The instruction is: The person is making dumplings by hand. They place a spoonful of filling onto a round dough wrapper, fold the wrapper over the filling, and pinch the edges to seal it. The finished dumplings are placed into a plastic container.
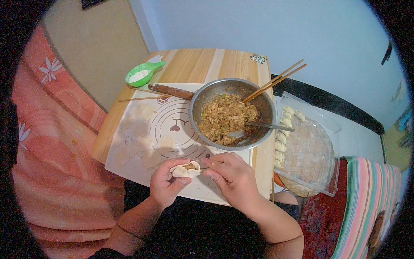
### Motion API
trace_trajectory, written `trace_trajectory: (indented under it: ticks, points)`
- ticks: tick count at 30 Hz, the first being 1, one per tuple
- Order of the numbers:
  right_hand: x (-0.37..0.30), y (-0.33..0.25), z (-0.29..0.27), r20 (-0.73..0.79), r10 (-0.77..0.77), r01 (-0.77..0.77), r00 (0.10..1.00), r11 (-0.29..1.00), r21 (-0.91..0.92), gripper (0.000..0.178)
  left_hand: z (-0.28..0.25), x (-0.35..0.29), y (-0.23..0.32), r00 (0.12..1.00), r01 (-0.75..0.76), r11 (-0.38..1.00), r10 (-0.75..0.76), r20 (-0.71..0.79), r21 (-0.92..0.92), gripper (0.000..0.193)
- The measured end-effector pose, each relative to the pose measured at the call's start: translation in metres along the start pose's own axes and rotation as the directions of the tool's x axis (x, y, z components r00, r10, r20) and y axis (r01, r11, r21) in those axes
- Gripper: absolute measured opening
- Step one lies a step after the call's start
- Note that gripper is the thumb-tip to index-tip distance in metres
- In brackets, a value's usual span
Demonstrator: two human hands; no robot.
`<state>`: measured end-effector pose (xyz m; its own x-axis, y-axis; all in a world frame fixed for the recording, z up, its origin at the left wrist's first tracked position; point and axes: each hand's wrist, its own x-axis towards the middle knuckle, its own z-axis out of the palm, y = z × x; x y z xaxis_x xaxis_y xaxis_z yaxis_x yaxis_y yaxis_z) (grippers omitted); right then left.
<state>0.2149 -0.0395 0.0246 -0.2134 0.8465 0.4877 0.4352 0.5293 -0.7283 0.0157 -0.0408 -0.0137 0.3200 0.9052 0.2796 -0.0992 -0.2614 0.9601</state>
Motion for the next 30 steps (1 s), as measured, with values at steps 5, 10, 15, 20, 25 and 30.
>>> trace_trajectory:
  ticks: [5, 10, 15, 20, 25, 30]
  points:
    - [0.0, -0.004, -0.002, 0.066, 0.058, -0.067, 0.996, 0.989, 0.136, 0.019, 0.002, 0.004, 0.0, 0.993, -0.114, 0.986, 0.111, 0.03, 0.123, 0.042]
    - [-0.003, -0.002, 0.0, 0.054, 0.037, -0.041, 0.998, 0.996, 0.08, 0.013, 0.0, 0.005, -0.003, 0.986, -0.166, 0.954, 0.162, 0.035, 0.248, 0.044]
    - [-0.004, -0.002, 0.0, 0.092, -0.017, 0.018, 0.996, 1.0, -0.009, 0.014, 0.0, 0.005, -0.003, 0.988, -0.154, 0.949, 0.148, 0.044, 0.274, 0.046]
    - [-0.001, -0.005, -0.002, 0.029, -0.049, 0.047, 0.998, 0.997, 0.063, 0.021, 0.002, 0.001, -0.008, 0.996, -0.089, 0.983, 0.093, -0.015, 0.161, 0.051]
    - [0.001, -0.005, -0.004, 0.093, -0.083, 0.074, 0.992, 0.993, 0.096, 0.017, 0.001, 0.0, -0.006, 0.998, -0.065, 0.959, 0.058, 0.033, 0.276, 0.053]
    - [0.002, -0.002, -0.009, 0.192, -0.062, 0.044, 0.979, 0.994, 0.096, 0.015, 0.001, 0.004, 0.001, 0.992, -0.117, 0.911, 0.09, 0.086, 0.395, 0.051]
